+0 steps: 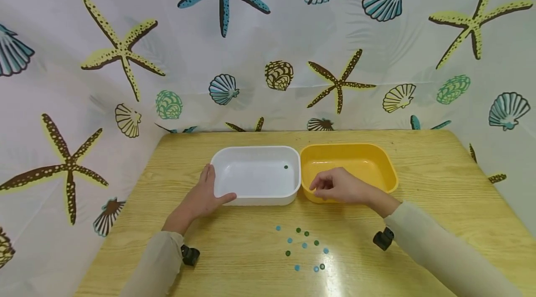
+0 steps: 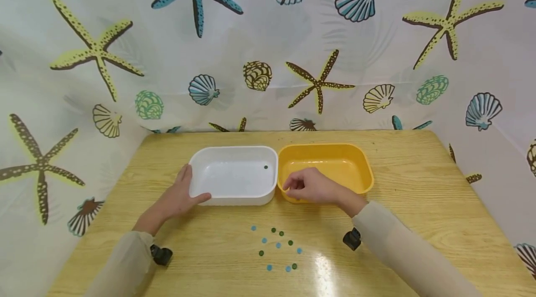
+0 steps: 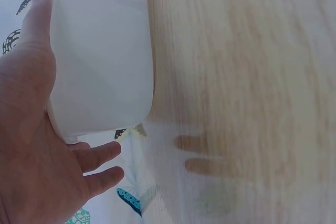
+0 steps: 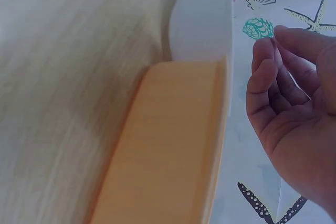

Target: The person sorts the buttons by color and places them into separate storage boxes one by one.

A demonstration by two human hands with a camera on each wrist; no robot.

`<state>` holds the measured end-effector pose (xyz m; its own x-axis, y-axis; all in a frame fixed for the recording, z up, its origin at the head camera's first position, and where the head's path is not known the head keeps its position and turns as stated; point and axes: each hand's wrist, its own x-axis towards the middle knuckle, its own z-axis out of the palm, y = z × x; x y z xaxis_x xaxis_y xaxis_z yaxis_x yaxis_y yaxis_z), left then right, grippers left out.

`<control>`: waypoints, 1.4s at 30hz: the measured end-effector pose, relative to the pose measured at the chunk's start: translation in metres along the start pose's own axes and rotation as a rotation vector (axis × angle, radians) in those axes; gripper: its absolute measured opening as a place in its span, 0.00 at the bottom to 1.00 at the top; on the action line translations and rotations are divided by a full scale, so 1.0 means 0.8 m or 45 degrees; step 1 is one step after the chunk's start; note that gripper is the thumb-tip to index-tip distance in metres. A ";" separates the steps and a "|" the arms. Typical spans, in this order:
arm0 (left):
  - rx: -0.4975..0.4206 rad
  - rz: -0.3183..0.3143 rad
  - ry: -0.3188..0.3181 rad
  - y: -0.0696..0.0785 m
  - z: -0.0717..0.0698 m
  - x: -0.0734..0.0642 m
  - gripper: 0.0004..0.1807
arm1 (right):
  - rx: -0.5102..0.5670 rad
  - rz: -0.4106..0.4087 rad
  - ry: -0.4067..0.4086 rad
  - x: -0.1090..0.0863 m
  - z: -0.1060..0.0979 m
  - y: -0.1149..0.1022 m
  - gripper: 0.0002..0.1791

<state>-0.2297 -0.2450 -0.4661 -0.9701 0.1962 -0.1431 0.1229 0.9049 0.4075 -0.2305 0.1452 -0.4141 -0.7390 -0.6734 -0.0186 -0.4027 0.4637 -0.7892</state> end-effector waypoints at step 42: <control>0.005 0.019 0.006 0.005 -0.001 -0.002 0.67 | -0.112 -0.193 -0.438 -0.071 0.090 0.035 0.09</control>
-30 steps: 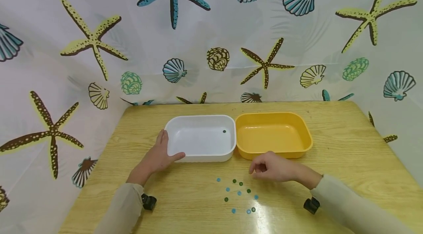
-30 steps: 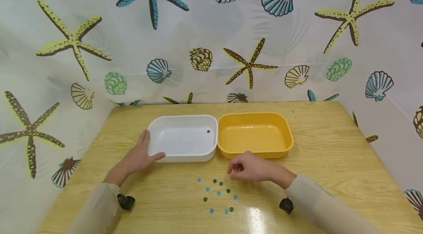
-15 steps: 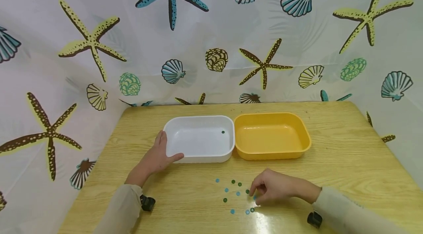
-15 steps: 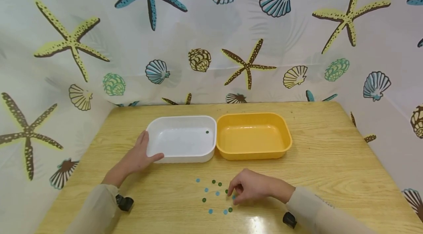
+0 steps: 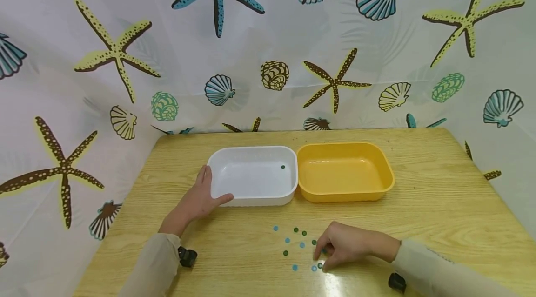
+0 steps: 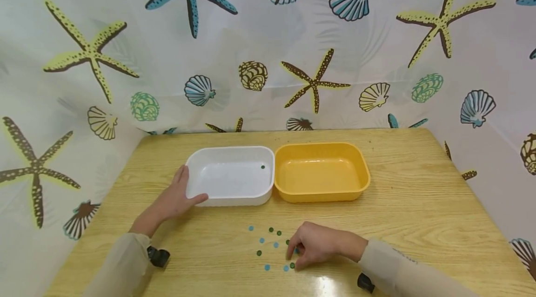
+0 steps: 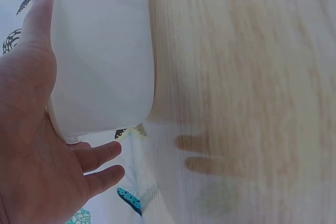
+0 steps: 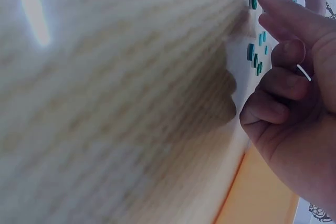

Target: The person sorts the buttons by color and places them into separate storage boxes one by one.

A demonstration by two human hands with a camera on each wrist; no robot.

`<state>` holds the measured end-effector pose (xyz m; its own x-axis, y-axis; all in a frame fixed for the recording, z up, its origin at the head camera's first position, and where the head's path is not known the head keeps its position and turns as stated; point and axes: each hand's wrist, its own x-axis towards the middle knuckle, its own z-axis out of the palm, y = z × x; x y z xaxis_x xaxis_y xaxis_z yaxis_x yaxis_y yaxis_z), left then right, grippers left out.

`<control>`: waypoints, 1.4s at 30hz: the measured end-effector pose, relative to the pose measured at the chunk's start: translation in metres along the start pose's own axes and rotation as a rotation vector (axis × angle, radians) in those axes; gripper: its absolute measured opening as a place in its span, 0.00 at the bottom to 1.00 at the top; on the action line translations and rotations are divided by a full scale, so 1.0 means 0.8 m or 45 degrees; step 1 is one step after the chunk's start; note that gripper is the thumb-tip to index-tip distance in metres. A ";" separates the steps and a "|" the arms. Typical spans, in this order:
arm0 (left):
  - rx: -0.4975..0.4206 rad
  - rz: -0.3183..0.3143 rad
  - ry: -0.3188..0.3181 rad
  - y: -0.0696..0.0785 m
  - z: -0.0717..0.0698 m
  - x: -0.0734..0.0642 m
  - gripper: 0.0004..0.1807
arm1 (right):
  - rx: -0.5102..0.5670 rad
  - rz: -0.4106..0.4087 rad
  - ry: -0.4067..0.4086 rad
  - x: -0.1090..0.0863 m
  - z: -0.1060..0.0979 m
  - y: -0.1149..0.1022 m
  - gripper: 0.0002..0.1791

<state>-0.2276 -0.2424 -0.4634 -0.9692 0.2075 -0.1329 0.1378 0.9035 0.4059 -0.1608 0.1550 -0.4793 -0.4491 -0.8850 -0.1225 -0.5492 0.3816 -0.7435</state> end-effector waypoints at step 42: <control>-0.018 -0.013 -0.007 -0.002 0.000 0.003 0.67 | -0.106 -0.064 0.003 0.005 0.007 0.002 0.04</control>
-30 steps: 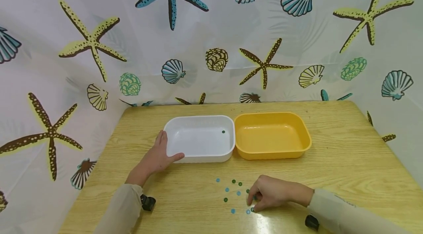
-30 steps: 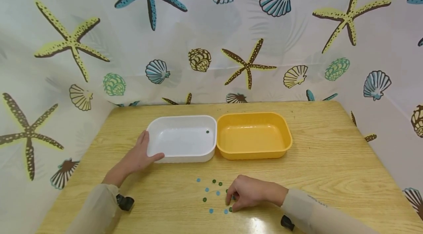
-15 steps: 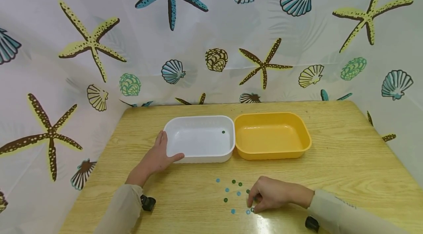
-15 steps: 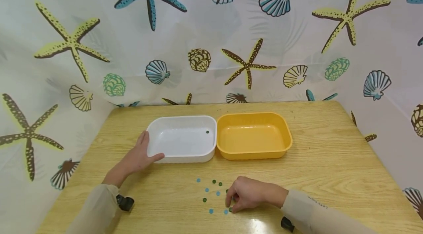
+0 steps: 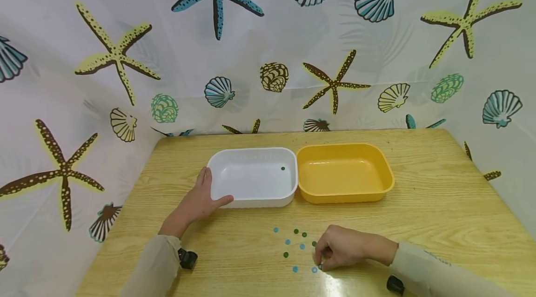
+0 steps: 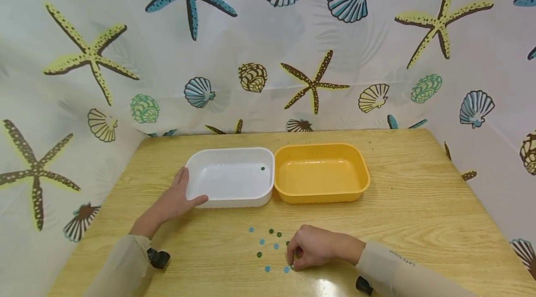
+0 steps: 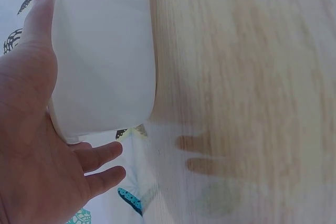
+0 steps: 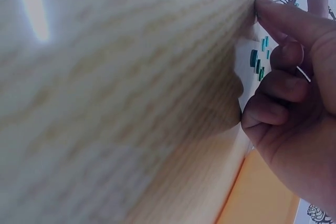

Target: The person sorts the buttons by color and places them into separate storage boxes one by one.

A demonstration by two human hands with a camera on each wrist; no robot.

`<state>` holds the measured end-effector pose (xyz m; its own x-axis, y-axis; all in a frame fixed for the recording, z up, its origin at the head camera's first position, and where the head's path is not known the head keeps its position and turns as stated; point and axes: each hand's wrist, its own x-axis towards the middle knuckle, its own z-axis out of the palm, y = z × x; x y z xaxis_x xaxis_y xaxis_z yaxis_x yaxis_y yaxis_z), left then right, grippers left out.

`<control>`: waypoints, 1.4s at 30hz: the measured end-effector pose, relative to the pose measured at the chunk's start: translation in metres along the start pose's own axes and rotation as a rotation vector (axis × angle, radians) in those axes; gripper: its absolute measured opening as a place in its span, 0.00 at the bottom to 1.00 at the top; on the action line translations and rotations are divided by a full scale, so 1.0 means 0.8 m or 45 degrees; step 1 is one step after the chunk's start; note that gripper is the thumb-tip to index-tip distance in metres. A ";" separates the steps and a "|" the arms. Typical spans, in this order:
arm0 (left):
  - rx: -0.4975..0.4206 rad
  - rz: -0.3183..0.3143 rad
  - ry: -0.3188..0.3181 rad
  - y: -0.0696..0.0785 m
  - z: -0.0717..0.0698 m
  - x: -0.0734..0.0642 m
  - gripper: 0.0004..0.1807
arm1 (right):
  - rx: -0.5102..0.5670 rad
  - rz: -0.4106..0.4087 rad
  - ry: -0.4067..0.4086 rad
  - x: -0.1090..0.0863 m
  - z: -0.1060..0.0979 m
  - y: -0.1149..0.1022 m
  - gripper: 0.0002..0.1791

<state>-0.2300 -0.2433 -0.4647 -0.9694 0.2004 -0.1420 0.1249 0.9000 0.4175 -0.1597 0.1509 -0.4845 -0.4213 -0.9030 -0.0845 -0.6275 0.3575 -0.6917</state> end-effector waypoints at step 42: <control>-0.027 0.023 0.026 -0.001 0.000 -0.001 0.67 | 0.575 0.293 0.424 0.006 -0.079 0.006 0.06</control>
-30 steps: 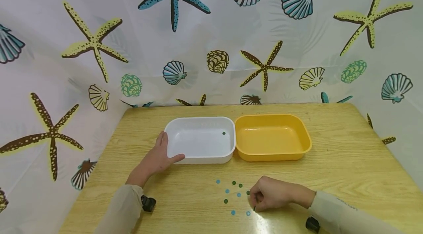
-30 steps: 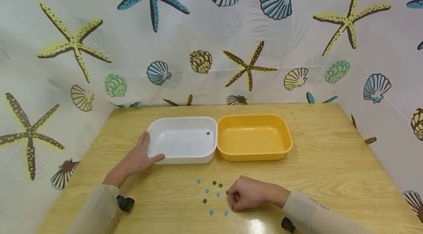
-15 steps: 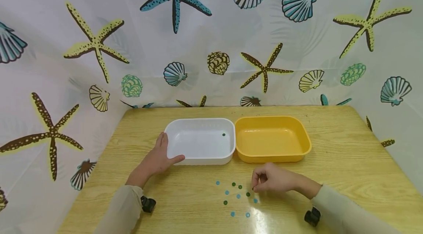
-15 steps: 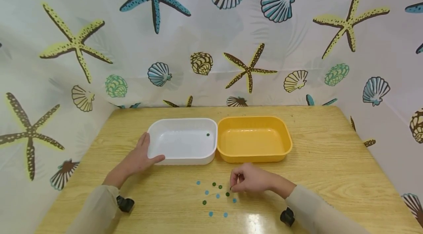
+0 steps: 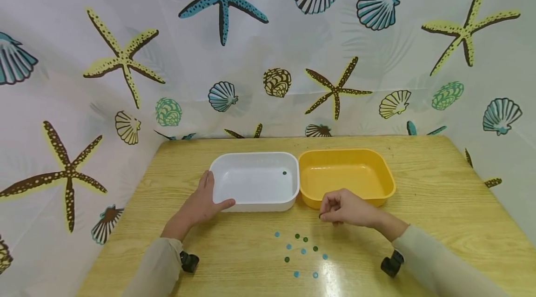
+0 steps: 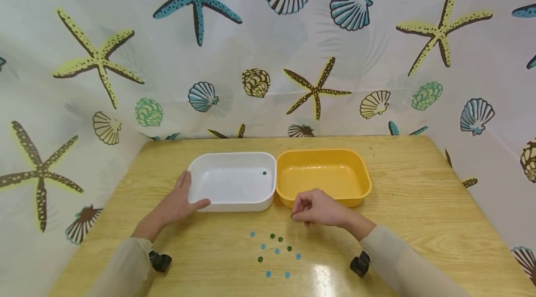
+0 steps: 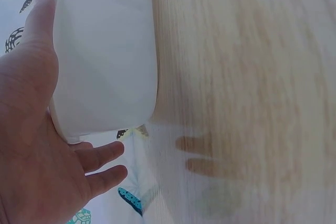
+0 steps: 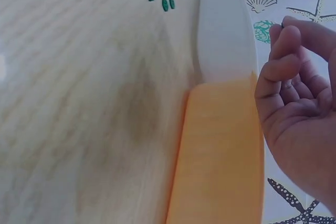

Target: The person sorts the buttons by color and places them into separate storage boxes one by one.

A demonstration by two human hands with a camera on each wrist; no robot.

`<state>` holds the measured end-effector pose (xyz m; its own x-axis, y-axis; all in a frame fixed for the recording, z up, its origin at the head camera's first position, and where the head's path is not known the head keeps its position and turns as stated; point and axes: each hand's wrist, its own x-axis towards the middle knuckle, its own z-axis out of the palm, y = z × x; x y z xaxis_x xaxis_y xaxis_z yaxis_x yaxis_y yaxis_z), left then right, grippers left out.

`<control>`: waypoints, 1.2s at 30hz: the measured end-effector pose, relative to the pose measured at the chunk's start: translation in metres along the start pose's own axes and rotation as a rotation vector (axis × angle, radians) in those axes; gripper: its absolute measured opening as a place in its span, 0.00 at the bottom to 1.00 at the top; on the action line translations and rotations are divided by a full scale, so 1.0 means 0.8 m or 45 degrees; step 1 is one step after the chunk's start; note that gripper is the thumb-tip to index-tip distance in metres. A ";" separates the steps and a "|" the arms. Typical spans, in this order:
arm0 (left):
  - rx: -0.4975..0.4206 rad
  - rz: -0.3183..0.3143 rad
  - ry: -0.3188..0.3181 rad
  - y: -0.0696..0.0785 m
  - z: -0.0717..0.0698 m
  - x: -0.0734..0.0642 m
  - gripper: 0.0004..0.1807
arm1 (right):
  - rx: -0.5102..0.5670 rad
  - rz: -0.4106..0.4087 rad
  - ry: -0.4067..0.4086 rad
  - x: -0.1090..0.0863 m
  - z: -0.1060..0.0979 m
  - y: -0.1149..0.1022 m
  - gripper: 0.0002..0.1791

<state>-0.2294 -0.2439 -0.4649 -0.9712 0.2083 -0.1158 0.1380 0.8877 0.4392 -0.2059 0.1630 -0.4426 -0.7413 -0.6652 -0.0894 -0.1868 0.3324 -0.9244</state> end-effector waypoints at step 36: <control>-0.019 -0.007 0.004 -0.003 0.001 -0.004 0.65 | 0.035 0.044 0.230 0.104 -0.009 -0.049 0.14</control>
<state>-0.2265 -0.2464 -0.4665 -0.9725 0.2023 -0.1157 0.1299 0.8827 0.4516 -0.2646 0.0998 -0.4111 -0.8512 -0.5220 -0.0556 -0.1433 0.3330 -0.9320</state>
